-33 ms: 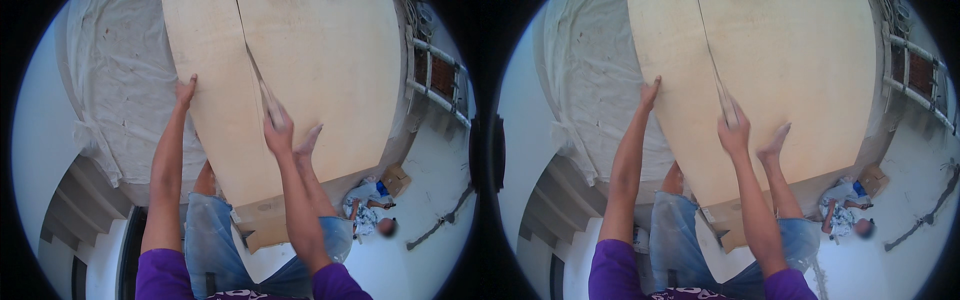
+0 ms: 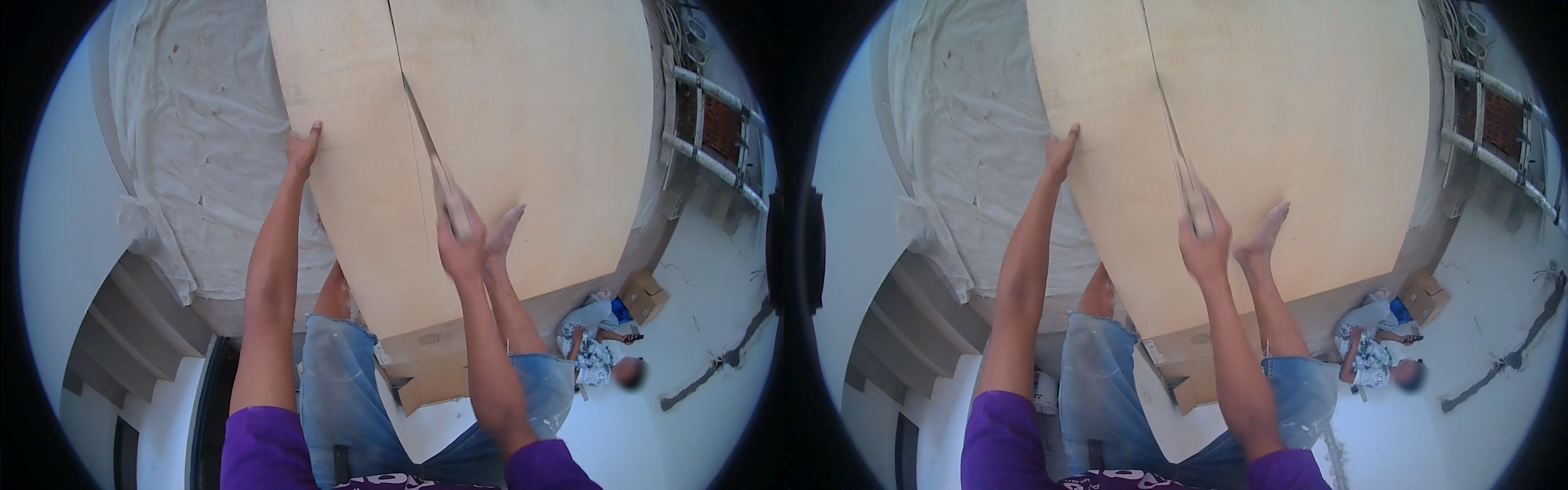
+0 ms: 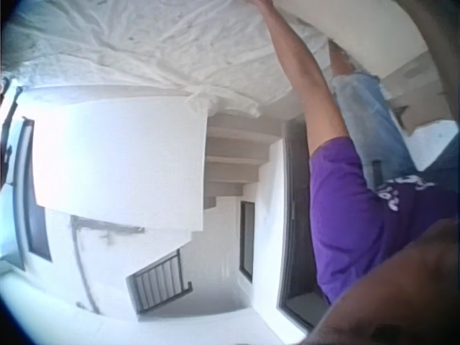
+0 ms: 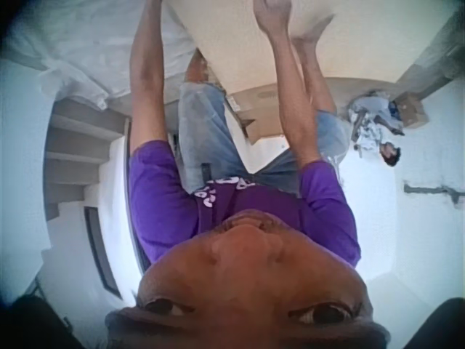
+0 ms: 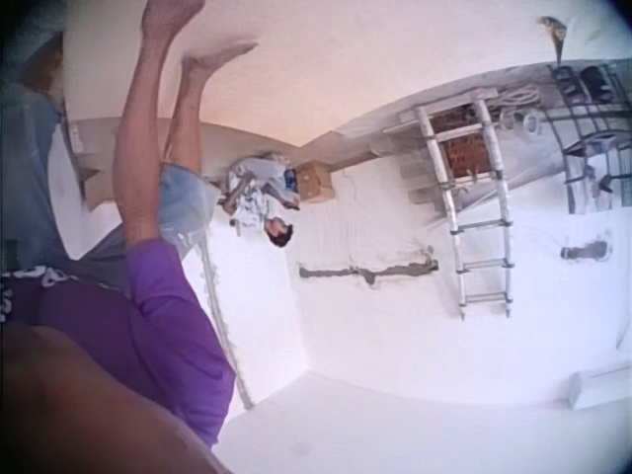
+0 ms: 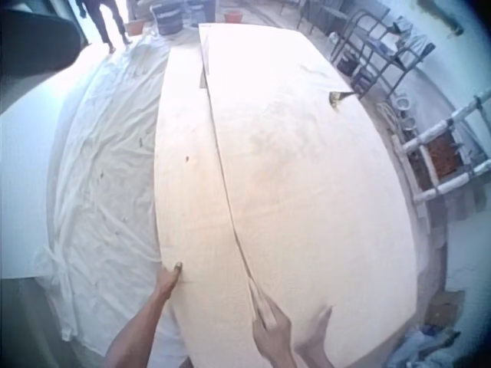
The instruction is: The person uses a hand saw to cut a large sheet of plywood that is resting on a protective drop cloth. The person stands on the plywood while sawing along a marked line to split the sheet into two pieces.
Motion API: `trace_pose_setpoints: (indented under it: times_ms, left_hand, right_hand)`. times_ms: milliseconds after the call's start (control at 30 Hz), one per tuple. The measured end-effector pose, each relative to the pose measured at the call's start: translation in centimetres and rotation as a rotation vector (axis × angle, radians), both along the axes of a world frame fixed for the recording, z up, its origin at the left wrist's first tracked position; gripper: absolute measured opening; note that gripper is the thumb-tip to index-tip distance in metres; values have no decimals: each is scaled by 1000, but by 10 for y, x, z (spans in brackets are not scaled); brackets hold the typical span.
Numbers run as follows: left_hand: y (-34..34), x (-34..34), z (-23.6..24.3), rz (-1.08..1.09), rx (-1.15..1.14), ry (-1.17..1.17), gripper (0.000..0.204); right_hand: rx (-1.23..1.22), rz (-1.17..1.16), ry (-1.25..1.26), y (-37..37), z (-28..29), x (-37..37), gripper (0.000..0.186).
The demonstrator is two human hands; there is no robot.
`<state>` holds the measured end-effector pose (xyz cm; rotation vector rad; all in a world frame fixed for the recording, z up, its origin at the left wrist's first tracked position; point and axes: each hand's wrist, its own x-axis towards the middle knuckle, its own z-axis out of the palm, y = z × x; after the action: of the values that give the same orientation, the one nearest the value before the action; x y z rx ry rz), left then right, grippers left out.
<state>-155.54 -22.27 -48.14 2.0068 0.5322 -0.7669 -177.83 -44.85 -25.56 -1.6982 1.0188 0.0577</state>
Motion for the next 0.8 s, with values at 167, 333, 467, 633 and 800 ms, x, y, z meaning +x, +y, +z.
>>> trace_pose_setpoints:
  times_ms: [167,333,467,633,800]
  left_hand:
    - [24,6,-11,-13,-34,-137,60]
    - [-28,5,-1,-48,-90,-77,60]
    - [20,6,-5,-23,44,-39,64]
    - [-5,-2,-5,-41,3,-66,70]
    - [-2,12,-30,-58,78,-89,70]
  right_hand:
    - [6,-16,-2,7,-5,11,55]
    - [20,33,108,-45,-71,90,53]
    - [-13,-5,1,12,-2,8,52]
    - [-23,-48,-21,4,-3,2,54]
    - [40,36,67,-36,-80,109,55]
